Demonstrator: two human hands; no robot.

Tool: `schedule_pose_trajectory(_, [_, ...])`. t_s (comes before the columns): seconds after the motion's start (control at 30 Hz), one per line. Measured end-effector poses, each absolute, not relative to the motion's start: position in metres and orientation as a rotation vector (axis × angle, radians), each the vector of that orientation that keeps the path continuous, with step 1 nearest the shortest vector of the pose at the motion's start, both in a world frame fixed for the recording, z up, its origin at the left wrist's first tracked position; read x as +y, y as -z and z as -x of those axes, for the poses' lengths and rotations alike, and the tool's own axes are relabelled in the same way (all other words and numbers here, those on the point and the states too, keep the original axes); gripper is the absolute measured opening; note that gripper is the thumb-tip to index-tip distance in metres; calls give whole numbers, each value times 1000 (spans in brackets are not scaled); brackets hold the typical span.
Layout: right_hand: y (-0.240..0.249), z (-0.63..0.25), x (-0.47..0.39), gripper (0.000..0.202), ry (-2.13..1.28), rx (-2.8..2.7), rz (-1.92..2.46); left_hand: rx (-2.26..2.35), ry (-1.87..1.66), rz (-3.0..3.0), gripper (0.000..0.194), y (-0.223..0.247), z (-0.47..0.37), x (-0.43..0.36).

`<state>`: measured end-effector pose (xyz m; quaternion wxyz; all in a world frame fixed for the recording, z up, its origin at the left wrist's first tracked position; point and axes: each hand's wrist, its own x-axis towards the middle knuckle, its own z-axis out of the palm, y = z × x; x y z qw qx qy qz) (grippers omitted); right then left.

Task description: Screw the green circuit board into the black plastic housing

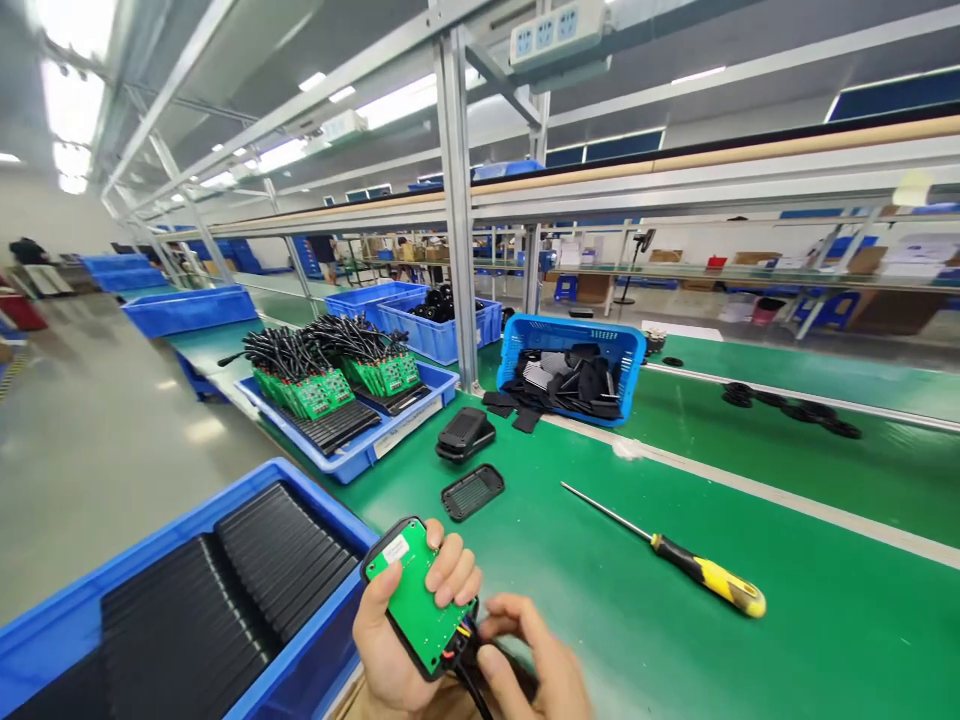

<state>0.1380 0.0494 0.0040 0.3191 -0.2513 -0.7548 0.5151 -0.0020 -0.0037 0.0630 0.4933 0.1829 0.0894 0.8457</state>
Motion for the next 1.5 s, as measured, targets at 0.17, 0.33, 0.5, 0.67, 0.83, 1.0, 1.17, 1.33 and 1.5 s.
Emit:
schedule_pose_trajectory(0.17, [-2, -132, 47, 23, -1308, -2011, 595, 257, -1982, -407, 19, -56, 0, -4])
schedule_pose_trajectory(0.33, [-13, -140, 57, 6, -631, -2087, 291, 245, -1891, -317, 17, -53, 1, -4])
schedule_pose_trajectory(0.5, [-23, -139, 59, 11, -665, -2057, 354, 213, -1896, -326, 18, -56, -3, -5])
schedule_pose_trajectory(0.67, [-18, -141, 59, 10, -550, -2126, 291, 232, -1926, -238, 18, -57, -1, -5])
schedule_pose_trajectory(0.83, [-16, -141, 59, 14, -588, -2110, 339, 246, -1953, -310, 19, -56, -2, -3])
schedule_pose_trajectory(1.0, [-19, -134, 54, 45, -1709, -1723, 866, 259, -1980, -408, 20, -53, -8, -3])
schedule_pose_trajectory(1.17, [-24, -131, 52, 51, -2022, -1503, 881, 285, -2055, -428, 22, -53, -14, -5])
schedule_pose_trajectory(1.33, [-20, -132, 53, 48, -2148, -1470, 702, 309, -2104, -533, 25, -56, -16, -2])
schedule_pose_trajectory(1.5, [-11, -132, 53, 47, -2289, -1345, 562, 239, -2019, -524, 26, -58, -18, 0])
